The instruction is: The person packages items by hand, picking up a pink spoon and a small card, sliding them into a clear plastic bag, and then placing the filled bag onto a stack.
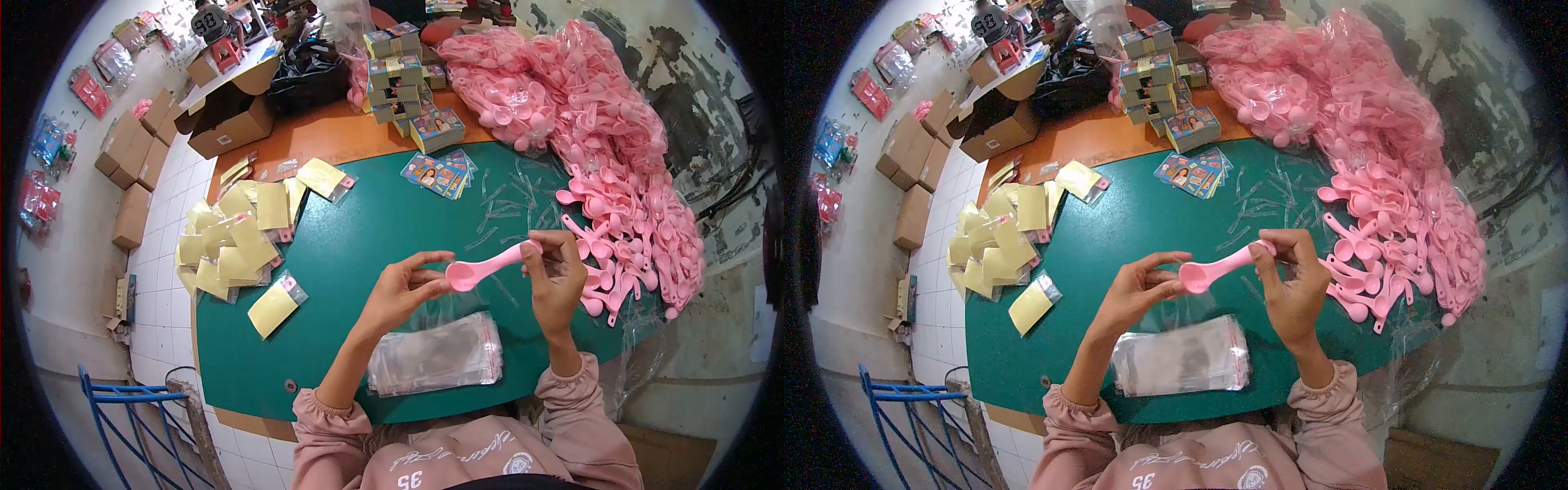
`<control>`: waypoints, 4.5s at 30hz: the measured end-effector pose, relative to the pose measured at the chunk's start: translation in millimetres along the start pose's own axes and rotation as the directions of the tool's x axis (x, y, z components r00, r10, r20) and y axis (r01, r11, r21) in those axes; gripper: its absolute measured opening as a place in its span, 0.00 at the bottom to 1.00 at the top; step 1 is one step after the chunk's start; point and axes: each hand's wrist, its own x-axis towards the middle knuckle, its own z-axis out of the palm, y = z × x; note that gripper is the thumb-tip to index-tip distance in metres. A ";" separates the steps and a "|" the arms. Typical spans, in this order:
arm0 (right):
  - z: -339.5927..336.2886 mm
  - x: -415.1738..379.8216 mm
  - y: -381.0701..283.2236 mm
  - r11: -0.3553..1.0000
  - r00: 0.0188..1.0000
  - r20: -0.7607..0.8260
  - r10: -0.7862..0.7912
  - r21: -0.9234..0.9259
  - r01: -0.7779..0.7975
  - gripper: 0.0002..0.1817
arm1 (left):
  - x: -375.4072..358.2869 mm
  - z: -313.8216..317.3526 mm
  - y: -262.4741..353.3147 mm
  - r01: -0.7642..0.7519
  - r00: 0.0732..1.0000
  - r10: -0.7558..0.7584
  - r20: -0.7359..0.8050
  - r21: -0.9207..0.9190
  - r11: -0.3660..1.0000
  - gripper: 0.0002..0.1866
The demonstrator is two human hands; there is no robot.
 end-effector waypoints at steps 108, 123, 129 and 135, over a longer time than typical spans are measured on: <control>8.9 26.1 57.2 0.952 0.754 0.582 0.303 -0.144 -0.272 0.11 | -4.2 -15.6 -31.6 -0.161 0.920 0.283 -0.272 0.396 0.904 0.24; 46.3 -17.0 41.2 0.857 0.586 0.807 -0.075 -0.248 0.451 0.13 | -18.9 -4.5 -42.6 0.155 0.983 -0.168 -0.076 -0.157 0.975 0.30; 51.3 -18.4 46.0 0.840 0.531 0.828 -0.183 -0.149 0.522 0.09 | -19.0 -5.0 -46.0 0.070 0.992 -0.084 -0.097 -0.139 0.988 0.28; 51.2 -15.7 43.4 0.826 0.436 0.869 -0.234 -0.060 0.561 0.08 | -15.7 -7.2 -52.6 0.135 0.980 -0.142 -0.136 -0.060 0.989 0.23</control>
